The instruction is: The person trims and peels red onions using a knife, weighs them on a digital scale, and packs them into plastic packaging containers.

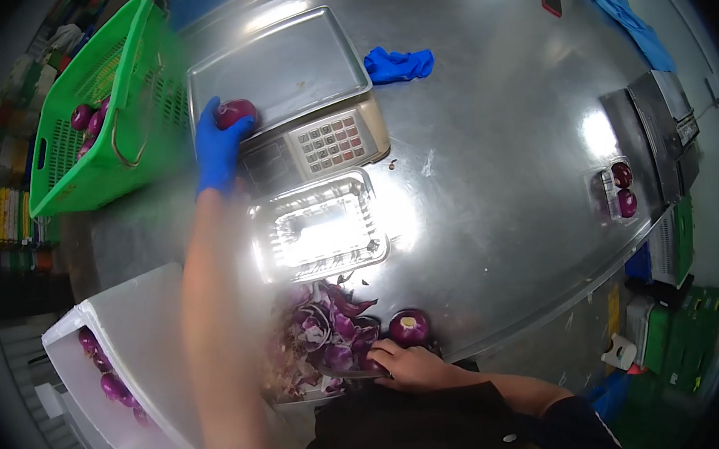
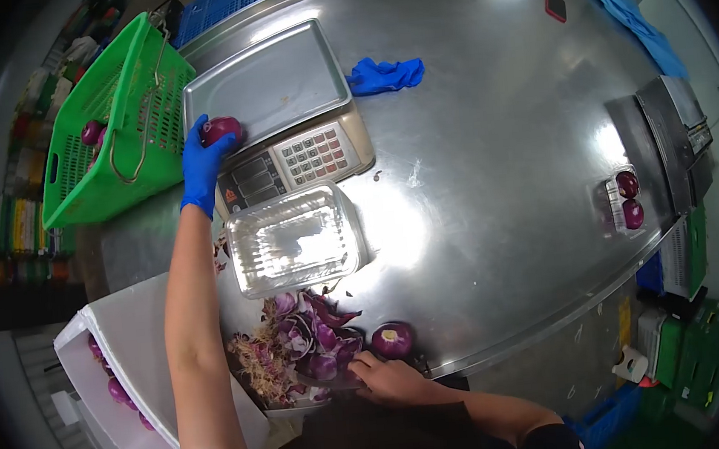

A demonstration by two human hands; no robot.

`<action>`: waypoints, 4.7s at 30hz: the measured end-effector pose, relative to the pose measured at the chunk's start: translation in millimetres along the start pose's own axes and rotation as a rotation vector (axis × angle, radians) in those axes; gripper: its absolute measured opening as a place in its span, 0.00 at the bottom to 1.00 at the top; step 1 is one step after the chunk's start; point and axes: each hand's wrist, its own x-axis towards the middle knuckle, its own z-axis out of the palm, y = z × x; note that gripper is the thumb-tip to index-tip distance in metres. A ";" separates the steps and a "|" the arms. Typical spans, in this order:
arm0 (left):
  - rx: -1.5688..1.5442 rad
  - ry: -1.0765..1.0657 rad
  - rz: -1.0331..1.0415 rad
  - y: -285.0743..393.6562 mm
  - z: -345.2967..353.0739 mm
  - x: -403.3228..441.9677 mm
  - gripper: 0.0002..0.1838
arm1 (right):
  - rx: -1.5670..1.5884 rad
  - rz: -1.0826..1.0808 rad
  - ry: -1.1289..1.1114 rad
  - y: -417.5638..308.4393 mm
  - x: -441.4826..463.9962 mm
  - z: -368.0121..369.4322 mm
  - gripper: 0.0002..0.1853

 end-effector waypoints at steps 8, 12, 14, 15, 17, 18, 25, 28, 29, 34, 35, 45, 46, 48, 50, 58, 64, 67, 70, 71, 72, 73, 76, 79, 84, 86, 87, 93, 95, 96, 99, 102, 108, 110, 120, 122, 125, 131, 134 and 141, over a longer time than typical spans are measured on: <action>-0.392 0.180 -0.065 17.1 -59.1 -74.6 0.31 | -0.097 0.180 -0.176 -17.9 6.9 -14.9 0.39; -0.490 0.234 -0.163 6.7 -78.0 -125.4 0.27 | -0.154 0.121 -0.148 -15.2 10.5 -2.3 0.41; -0.498 0.245 -0.158 2.6 -83.9 -143.2 0.26 | -0.173 0.116 -0.147 -15.1 13.0 2.1 0.41; -0.507 0.250 -0.128 -1.5 -85.5 -150.3 0.26 | -0.166 0.117 -0.147 -14.6 13.8 3.6 0.41; -0.510 0.255 -0.101 -7.5 -90.2 -161.7 0.26 | -0.153 0.119 -0.146 -12.9 15.8 4.2 0.41; -0.501 0.254 -0.106 -1.9 -91.4 -168.5 0.26 | -0.122 0.123 -0.139 -11.9 15.8 4.4 0.41; -0.497 0.239 -0.207 33.0 -98.8 -196.3 0.25 | 0.455 0.040 -0.081 -42.8 11.4 -63.2 0.43; -0.482 0.224 -0.116 17.3 -98.9 -188.9 0.24 | 0.490 -0.003 0.043 -58.1 19.4 -137.1 0.44; -0.445 0.212 -0.111 23.8 -95.9 -189.2 0.24 | 0.470 -0.027 0.135 -50.6 23.7 -159.6 0.43; -0.336 0.132 0.001 38.6 -79.0 -148.0 0.24 | 0.694 -0.043 0.657 -46.3 84.7 -245.8 0.39; -0.366 0.124 0.013 35.6 -71.5 -134.0 0.26 | 0.630 -0.023 0.722 -43.8 101.4 -262.6 0.38; -0.317 0.124 0.028 55.5 -20.7 -87.7 0.27 | -0.134 -0.010 0.818 -10.0 282.9 -302.9 0.38; -0.326 0.124 0.008 59.0 -23.3 -93.5 0.26 | -0.180 0.001 0.789 -10.5 288.1 -303.4 0.36; -0.264 0.121 -0.090 59.7 -30.1 -100.1 0.26 | -0.226 0.011 0.751 -6.7 295.6 -301.6 0.36; -0.257 0.090 -0.085 53.7 -39.7 -106.0 0.26 | -0.288 -0.024 0.777 -2.4 300.4 -299.7 0.36; -0.228 0.241 -0.191 113.8 -52.6 -183.4 0.24 | 0.138 -0.064 0.920 12.3 233.0 -296.6 0.29; 0.349 -0.360 0.237 106.6 -54.3 -252.5 0.29 | 0.474 0.205 0.786 51.8 133.3 -246.5 0.16; 0.660 -0.511 0.361 86.7 -41.4 -258.1 0.36 | 0.473 0.299 0.693 47.9 100.2 -212.8 0.15; 0.667 -0.545 0.399 43.2 -35.4 -255.9 0.32 | 0.483 0.286 0.631 47.4 80.2 -187.7 0.14; 0.629 -0.570 0.316 38.4 -34.5 -254.4 0.30 | 0.488 0.278 0.613 46.0 74.3 -182.2 0.14; 0.610 -0.576 0.298 34.2 -33.9 -251.4 0.29 | 0.501 0.280 0.594 43.5 69.4 -178.8 0.15; 0.590 -0.582 0.280 30.1 -33.4 -248.3 0.28 | 0.515 0.282 0.576 41.0 65.3 -176.6 0.15; 0.585 -0.556 0.407 34.2 -35.1 -238.1 0.24 | 0.525 0.277 0.554 41.0 55.3 -172.8 0.15; 0.479 -0.516 0.448 46.6 -39.3 -231.4 0.21 | 0.490 0.241 0.544 43.6 49.3 -172.8 0.16; 0.066 -0.464 0.270 70.7 -45.3 -230.3 0.20 | 0.484 0.183 0.562 29.6 39.3 -179.7 0.18; 0.209 -0.401 0.378 93.9 -54.7 -235.3 0.21 | 0.484 0.173 0.598 21.0 35.2 -182.8 0.20; 0.326 -0.370 0.448 98.3 -55.5 -241.4 0.20 | 0.541 0.173 0.606 12.6 31.7 -185.1 0.20; 0.867 -0.435 0.834 128.8 -20.0 -278.3 0.24 | 0.441 0.116 0.672 -28.0 21.4 -187.5 0.22; 0.818 -0.466 0.875 151.5 -11.5 -282.7 0.26 | 0.250 0.163 0.732 -19.3 20.4 -186.8 0.22; 0.670 -0.445 0.868 164.4 -9.7 -280.2 0.28 | 0.241 0.198 0.778 -12.2 16.1 -190.6 0.22; 0.429 -0.332 0.748 172.2 -23.8 -278.6 0.31 | 0.229 0.305 0.997 37.0 -6.4 -203.7 0.20; 0.278 -0.169 0.504 157.6 -40.4 -280.2 0.30 | 0.176 0.467 1.102 111.0 -33.5 -198.6 0.19; 0.027 -0.108 -0.034 137.0 -62.8 -308.3 0.27 | -0.145 0.726 0.959 124.5 -66.4 -183.0 0.26; 0.049 -0.057 0.022 128.5 -70.4 -322.9 0.26 | -0.235 0.582 1.107 122.5 -57.8 -189.7 0.29; -0.023 -0.094 0.004 130.7 -87.6 -395.4 0.29 | -0.205 -0.355 0.725 -58.9 183.7 -238.7 0.36; 0.000 -0.057 -0.033 130.5 -94.2 -411.1 0.30 | -0.243 -0.324 0.677 -72.8 247.2 -243.6 0.41; 0.039 -0.006 -0.113 131.5 -108.4 -436.9 0.31 | -0.305 -0.253 0.641 -73.1 326.5 -246.9 0.44; -0.108 0.154 -0.370 108.2 -119.9 -484.9 0.30 | -0.424 -0.125 0.448 -61.5 392.6 -247.9 0.42; -0.102 0.184 -0.362 100.6 -117.6 -493.6 0.29 | -0.451 -0.235 0.527 -42.5 402.8 -254.3 0.32; -0.291 -0.029 -0.390 96.4 -99.4 -486.4 0.30 | -0.088 -0.464 0.529 -122.7 168.9 -223.3 0.36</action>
